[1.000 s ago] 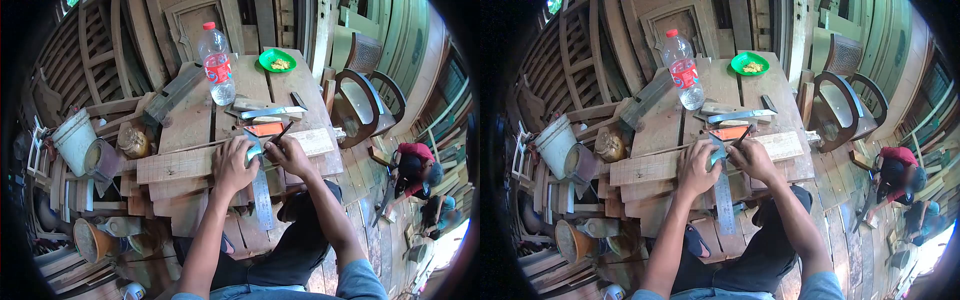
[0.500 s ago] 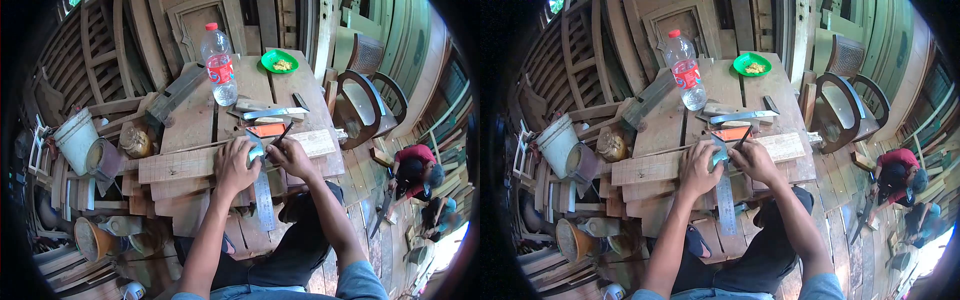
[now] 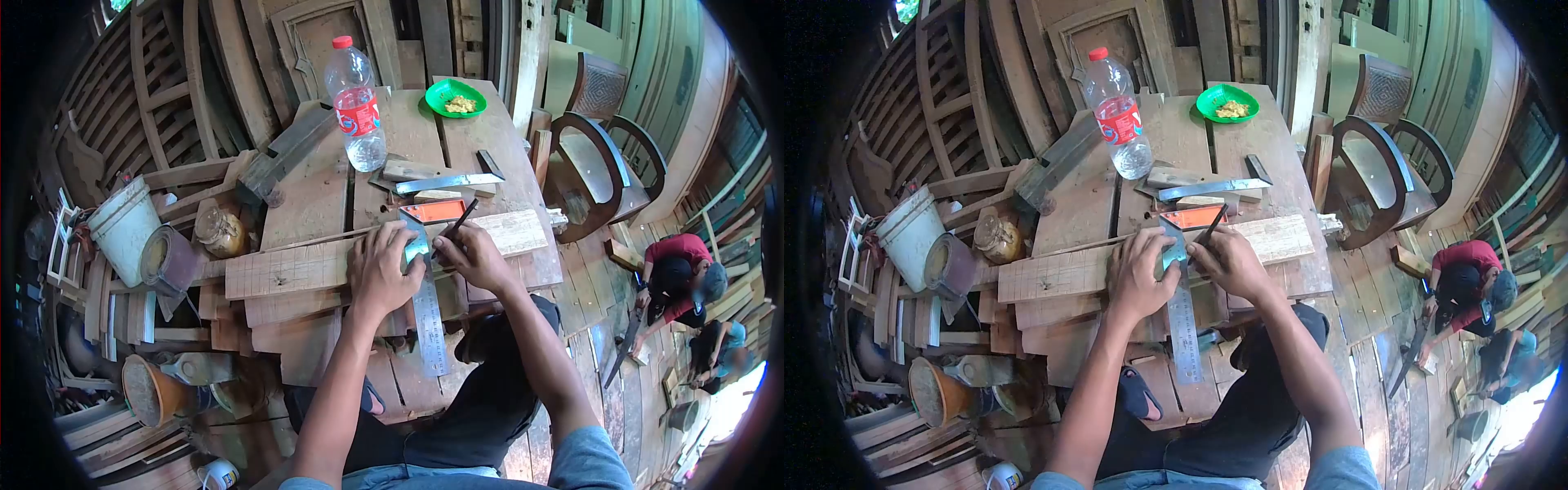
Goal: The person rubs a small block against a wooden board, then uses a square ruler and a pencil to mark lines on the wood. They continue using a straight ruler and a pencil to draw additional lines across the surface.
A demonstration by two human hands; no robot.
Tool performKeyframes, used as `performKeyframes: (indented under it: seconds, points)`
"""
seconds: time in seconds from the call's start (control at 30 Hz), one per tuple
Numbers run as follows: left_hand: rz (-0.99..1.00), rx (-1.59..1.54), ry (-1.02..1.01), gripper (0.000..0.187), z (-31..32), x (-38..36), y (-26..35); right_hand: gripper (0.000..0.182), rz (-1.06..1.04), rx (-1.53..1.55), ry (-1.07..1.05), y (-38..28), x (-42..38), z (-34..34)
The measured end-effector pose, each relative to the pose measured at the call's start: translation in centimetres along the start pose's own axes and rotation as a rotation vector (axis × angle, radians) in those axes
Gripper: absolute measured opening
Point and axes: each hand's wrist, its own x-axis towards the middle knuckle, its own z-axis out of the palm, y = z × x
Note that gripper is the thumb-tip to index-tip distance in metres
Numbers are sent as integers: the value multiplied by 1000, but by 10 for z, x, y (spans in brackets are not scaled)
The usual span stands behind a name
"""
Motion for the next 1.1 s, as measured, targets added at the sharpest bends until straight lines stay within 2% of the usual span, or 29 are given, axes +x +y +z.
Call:
performKeyframes:
  seconds: [0.13, 0.23, 0.33, 0.43, 0.53, 0.73, 0.83, 0.93, 1.03, 1.1]
  points:
    - [-21, -5, -28, 40, -2, 1, 3, 32, -2, -10, -1, -3, -1, -3]
    - [-20, -4, -17, 40, -2, -1, 1, 31, 109, 74, -65, -10, -3, -4]
    - [-18, -14, -14, 41, 2, -1, 3, 31, 12, 56, 29, 1, 0, 2]
    - [-6, 5, -18, 42, -1, 0, -1, 32, -30, 16, -51, 4, -2, -2]
    - [6, 15, -22, 42, 1, -1, 1, 35, 32, 80, 27, -12, -3, -1]
    - [-13, 25, -23, 41, 0, -1, 4, 36, 15, 50, -19, -3, -4, -2]
    - [-13, 36, -32, 42, 0, -1, 5, 36, -98, -58, 22, 2, -3, -1]
    - [-12, 44, -28, 43, -2, -1, 4, 37, 44, 35, -57, 0, -4, -2]
    - [-15, 53, -37, 44, -1, 0, 6, 38, 126, 136, -20, -14, -4, -2]
    - [-18, 59, -42, 44, -2, -1, 5, 37, 40, 40, -38, -5, -5, -4]
